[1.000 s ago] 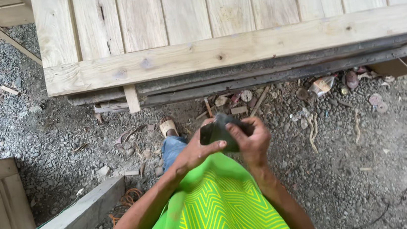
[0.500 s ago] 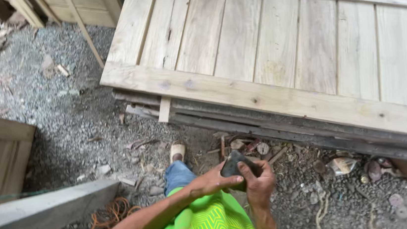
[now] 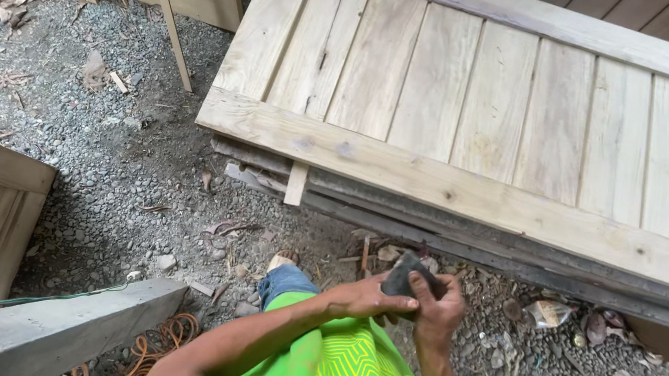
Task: The person sands a wooden door frame using sandpaper, smoothing the surface along the edges and panels. They switch between two pieces of sandpaper and briefly walk to a table to pick up a small red object before returning to sand the door.
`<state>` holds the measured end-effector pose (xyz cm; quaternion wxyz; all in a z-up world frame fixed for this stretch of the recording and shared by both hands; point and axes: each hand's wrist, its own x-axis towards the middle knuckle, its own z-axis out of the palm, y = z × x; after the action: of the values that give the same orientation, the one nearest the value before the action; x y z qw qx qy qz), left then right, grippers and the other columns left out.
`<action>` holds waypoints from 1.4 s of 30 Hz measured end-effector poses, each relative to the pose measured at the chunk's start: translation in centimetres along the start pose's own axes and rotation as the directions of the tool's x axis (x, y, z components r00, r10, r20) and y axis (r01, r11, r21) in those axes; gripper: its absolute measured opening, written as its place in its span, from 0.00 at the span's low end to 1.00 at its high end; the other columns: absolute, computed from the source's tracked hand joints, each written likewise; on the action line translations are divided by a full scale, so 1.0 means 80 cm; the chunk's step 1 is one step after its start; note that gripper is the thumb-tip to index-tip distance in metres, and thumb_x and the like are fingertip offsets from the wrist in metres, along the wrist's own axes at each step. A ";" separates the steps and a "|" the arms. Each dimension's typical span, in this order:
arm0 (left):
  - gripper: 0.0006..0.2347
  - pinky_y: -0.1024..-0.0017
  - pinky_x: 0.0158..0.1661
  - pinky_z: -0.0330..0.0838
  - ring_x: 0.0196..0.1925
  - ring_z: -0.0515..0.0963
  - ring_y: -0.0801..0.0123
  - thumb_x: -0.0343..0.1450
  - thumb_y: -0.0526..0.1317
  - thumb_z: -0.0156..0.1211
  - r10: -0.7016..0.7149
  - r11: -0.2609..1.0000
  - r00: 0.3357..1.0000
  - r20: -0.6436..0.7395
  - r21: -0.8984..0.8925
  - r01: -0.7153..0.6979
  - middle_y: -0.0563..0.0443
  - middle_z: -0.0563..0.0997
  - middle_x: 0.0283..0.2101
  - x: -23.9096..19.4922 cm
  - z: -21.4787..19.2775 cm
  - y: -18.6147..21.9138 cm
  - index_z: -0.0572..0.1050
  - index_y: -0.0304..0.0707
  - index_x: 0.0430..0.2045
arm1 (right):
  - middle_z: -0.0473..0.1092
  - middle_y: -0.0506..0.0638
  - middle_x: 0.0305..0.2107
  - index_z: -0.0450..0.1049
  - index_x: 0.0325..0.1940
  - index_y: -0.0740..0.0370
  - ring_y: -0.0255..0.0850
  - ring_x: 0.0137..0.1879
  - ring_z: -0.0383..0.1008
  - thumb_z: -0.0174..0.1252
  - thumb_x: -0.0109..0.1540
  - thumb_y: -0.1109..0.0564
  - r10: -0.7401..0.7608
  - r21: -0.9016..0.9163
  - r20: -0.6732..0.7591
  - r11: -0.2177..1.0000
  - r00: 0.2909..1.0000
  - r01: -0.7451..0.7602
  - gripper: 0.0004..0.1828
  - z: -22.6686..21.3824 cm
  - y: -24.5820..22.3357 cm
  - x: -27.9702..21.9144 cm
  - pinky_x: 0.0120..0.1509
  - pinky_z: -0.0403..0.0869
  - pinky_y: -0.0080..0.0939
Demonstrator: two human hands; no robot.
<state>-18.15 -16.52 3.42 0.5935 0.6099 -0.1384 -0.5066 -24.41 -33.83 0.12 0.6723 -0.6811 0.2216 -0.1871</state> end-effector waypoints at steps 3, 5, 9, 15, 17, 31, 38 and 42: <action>0.39 0.71 0.32 0.74 0.31 0.78 0.70 0.62 0.63 0.66 -0.012 1.000 0.999 -0.049 0.017 0.013 0.46 0.80 0.33 -0.007 -0.026 0.008 0.64 0.39 0.62 | 0.73 0.50 0.32 0.74 0.40 0.68 0.35 0.34 0.70 0.73 0.59 0.57 -0.089 -0.226 -0.063 0.971 0.994 0.072 0.16 0.007 -0.006 0.020 0.40 0.72 0.35; 0.38 0.71 0.33 0.75 0.32 0.78 0.70 0.64 0.63 0.66 0.065 0.997 0.997 -0.042 -0.037 -0.066 0.47 0.80 0.34 -0.007 -0.042 0.012 0.64 0.36 0.61 | 0.74 0.49 0.33 0.72 0.40 0.67 0.35 0.35 0.72 0.72 0.59 0.56 0.011 -0.015 -0.138 1.000 0.990 -0.013 0.16 0.029 0.001 0.040 0.40 0.74 0.35; 0.38 0.65 0.35 0.77 0.33 0.78 0.66 0.65 0.66 0.59 0.093 0.992 0.994 0.050 -0.096 -0.088 0.48 0.78 0.36 -0.009 -0.070 0.007 0.64 0.36 0.61 | 0.71 0.50 0.34 0.71 0.42 0.69 0.35 0.38 0.71 0.72 0.61 0.59 -0.015 -0.002 -0.039 1.000 0.999 0.015 0.17 0.062 0.014 0.023 0.43 0.72 0.35; 0.40 0.54 0.55 0.71 0.57 0.75 0.55 0.74 0.71 0.48 0.320 0.939 0.930 -0.183 0.193 -0.285 0.33 0.76 0.58 -0.002 -0.134 -0.034 0.61 0.33 0.68 | 0.74 0.52 0.36 0.71 0.43 0.68 0.38 0.37 0.74 0.68 0.63 0.59 0.100 0.150 -0.364 0.987 0.926 -0.048 0.13 0.098 -0.021 0.055 0.42 0.77 0.39; 0.41 0.55 0.58 0.67 0.63 0.69 0.52 0.77 0.70 0.48 0.253 0.958 0.951 -0.178 0.183 -0.221 0.28 0.61 0.68 0.000 -0.141 -0.041 0.54 0.32 0.73 | 0.74 0.52 0.36 0.71 0.43 0.66 0.39 0.36 0.75 0.67 0.61 0.58 0.182 0.187 -0.324 0.974 0.928 -0.126 0.13 0.114 -0.025 0.055 0.41 0.78 0.40; 0.37 0.65 0.43 0.75 0.44 0.78 0.62 0.68 0.67 0.55 0.106 0.981 0.992 -0.073 -0.155 -0.116 0.42 0.80 0.44 -0.038 -0.171 -0.004 0.61 0.42 0.66 | 0.73 0.47 0.31 0.74 0.40 0.65 0.33 0.36 0.71 0.72 0.57 0.54 0.027 -0.328 -0.033 0.944 0.999 -0.036 0.17 0.143 0.003 0.028 0.42 0.72 0.34; 0.38 0.69 0.36 0.77 0.37 0.80 0.67 0.66 0.67 0.58 0.108 0.980 0.993 -0.038 -0.162 -0.112 0.48 0.80 0.35 -0.044 -0.154 -0.006 0.61 0.39 0.62 | 0.74 0.46 0.32 0.74 0.39 0.65 0.33 0.36 0.72 0.72 0.57 0.52 0.005 -0.199 -0.181 0.979 0.983 -0.041 0.17 0.137 0.017 0.017 0.43 0.73 0.33; 0.35 0.69 0.36 0.73 0.37 0.75 0.69 0.69 0.65 0.60 0.129 0.984 0.991 0.034 -0.130 -0.124 0.51 0.77 0.36 -0.057 -0.152 0.004 0.67 0.35 0.61 | 0.72 0.48 0.30 0.73 0.39 0.67 0.34 0.36 0.70 0.73 0.56 0.55 0.049 -0.118 -0.125 0.991 0.991 -0.064 0.18 0.141 0.023 -0.019 0.41 0.72 0.35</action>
<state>-10.50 -6.00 3.13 0.6594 0.5498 -0.1564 -0.4883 -19.52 -23.64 -1.97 0.6198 -0.7016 0.2924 -0.1951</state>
